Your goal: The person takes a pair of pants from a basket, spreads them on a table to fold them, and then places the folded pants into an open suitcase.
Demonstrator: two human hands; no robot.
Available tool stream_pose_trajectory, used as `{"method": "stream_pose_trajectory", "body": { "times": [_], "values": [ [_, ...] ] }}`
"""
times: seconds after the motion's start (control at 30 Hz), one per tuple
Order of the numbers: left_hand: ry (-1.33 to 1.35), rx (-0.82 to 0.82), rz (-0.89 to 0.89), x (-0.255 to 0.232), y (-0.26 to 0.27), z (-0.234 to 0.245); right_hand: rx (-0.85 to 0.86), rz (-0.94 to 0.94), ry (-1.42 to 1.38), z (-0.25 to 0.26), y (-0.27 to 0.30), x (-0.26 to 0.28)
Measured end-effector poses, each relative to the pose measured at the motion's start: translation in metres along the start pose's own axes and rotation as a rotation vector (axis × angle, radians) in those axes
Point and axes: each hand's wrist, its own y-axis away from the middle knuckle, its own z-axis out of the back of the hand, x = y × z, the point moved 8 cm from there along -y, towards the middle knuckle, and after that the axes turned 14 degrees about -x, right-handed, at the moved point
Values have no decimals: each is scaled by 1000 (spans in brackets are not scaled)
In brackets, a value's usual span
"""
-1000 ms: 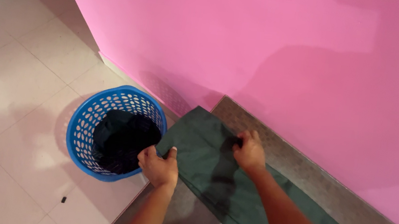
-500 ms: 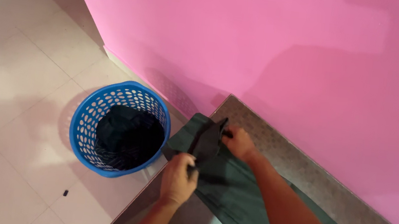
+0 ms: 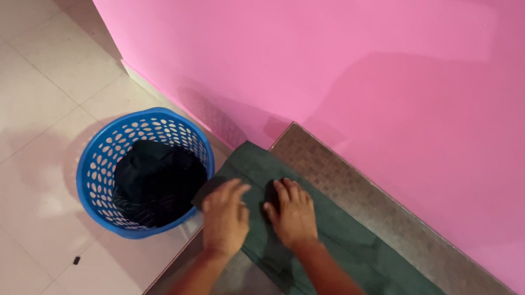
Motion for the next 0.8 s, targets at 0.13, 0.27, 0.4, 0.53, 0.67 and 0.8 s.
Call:
{"method": "stream_pose_trajectory", "body": {
  "times": [0.13,0.27,0.4,0.53,0.67,0.8],
  "values": [
    [39,125,-196,-23,-4,-45,-94,-81,-56,-3,37,-15],
    [-94,275,-141,-27,-23,-68,-149,-228,99,11,72,-45],
    [-226,429,-100,-33,-29,-70,-80,-229,152,8,82,-60],
    [-291,448,-52,-39,-35,-68,-80,-205,140,7,80,-60],
    [-237,228,-167,-48,-44,-66,-139,-199,82,24,94,-65],
    [-134,-66,83,-19,-82,-65,-226,-192,70,43,116,-73]
  ]
}}
